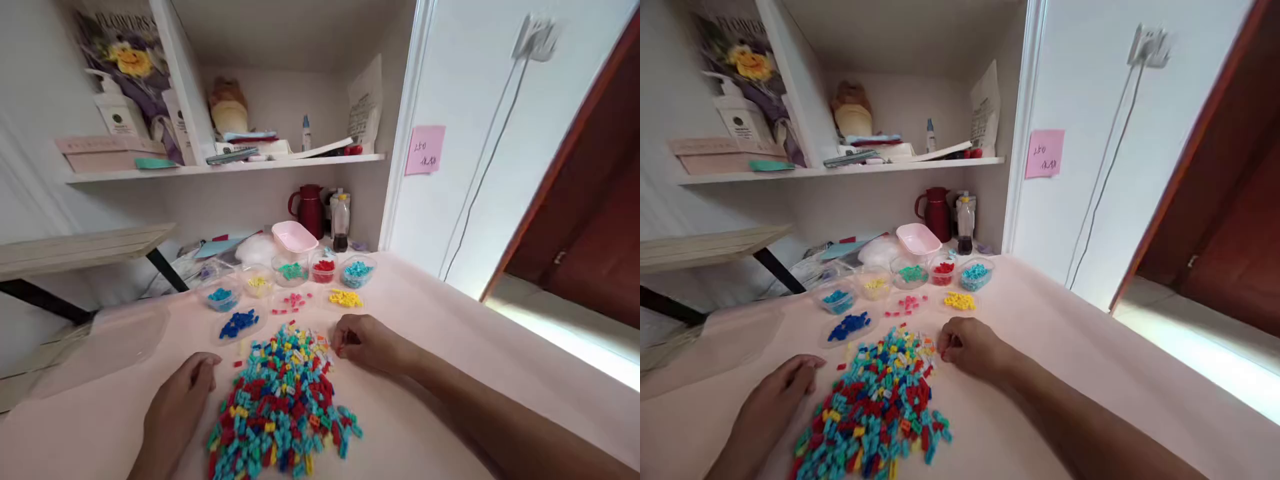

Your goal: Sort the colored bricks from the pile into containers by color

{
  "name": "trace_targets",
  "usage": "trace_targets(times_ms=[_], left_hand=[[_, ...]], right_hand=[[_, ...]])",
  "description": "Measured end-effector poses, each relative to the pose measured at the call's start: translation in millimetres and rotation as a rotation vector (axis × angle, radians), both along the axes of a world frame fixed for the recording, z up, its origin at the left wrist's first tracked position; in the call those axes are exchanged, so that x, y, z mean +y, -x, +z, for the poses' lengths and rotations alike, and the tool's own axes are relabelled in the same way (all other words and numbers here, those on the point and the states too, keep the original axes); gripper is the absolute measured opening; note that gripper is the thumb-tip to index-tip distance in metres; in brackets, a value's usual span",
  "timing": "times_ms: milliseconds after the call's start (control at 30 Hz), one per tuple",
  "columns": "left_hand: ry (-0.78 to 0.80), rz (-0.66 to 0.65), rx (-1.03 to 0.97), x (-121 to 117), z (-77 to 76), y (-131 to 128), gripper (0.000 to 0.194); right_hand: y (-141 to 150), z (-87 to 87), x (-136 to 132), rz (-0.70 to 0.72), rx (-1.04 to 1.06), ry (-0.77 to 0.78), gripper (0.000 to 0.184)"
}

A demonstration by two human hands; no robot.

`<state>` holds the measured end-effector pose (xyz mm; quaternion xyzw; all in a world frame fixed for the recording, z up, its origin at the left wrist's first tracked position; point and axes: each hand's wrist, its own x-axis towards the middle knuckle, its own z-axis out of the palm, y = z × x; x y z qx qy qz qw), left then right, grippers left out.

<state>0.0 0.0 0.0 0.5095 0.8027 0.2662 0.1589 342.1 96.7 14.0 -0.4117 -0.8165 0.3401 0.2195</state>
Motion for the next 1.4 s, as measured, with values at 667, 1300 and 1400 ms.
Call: trace_targets(times_ms=[667, 1300, 1400], left_hand=[[-0.031, 0.038, -0.065, -7, 8.8, -10, 0.032], [-0.015, 0.067, -0.016, -10, 16.3, -19, 0.030], [-0.048, 0.064, 0.001, -12, 16.3, -20, 0.029]], right_hand=[[36, 69.1, 105, -0.448, 0.005, -0.469, 0.028], [52, 6.6, 9, 0.030, -0.056, -0.414, 0.035], [61, 0.6, 15, -0.004, -0.168, -0.438, 0.034]])
